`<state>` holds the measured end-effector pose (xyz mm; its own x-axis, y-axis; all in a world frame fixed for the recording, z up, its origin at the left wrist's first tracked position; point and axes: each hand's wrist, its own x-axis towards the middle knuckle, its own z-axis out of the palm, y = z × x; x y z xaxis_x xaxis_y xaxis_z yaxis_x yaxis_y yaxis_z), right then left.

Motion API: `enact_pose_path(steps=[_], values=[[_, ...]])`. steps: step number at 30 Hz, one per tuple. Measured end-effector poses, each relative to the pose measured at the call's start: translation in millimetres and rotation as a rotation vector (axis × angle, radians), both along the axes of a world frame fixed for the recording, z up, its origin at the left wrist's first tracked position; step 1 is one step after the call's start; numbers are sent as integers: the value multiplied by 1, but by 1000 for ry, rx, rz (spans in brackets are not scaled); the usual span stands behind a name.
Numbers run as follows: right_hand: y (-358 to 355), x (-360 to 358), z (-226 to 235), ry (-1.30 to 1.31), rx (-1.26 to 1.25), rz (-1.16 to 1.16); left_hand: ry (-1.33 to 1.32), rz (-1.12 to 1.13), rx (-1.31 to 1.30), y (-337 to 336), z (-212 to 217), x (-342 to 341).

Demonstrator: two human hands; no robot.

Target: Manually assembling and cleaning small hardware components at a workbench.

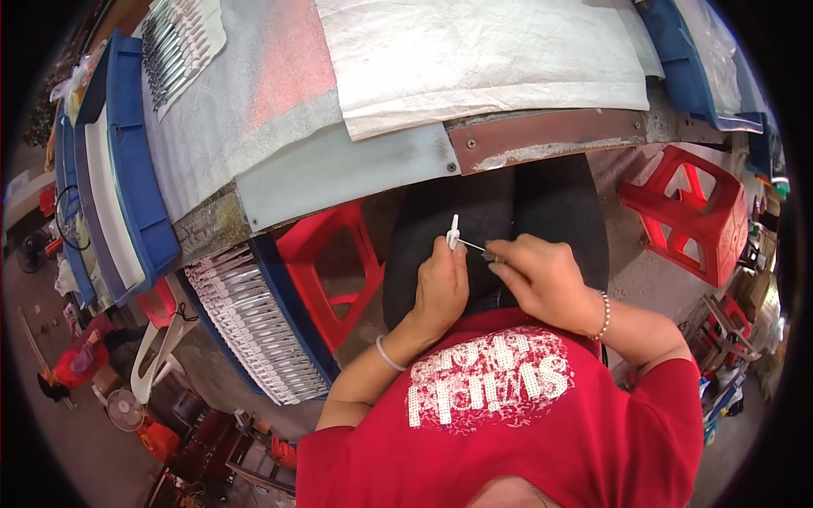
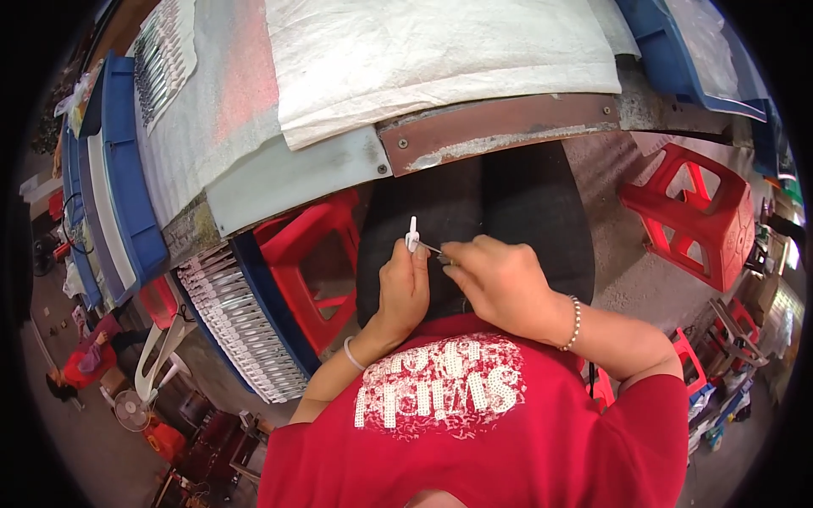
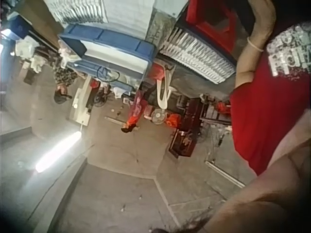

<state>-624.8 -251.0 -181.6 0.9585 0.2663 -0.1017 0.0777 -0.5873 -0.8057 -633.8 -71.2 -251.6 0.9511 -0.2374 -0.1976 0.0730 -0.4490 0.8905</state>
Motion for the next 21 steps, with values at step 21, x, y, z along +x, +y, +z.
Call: enact_pose_path(steps=[21], values=[[13,21,24,-143,-599,429,34,50,-147,-5,-3,4]])
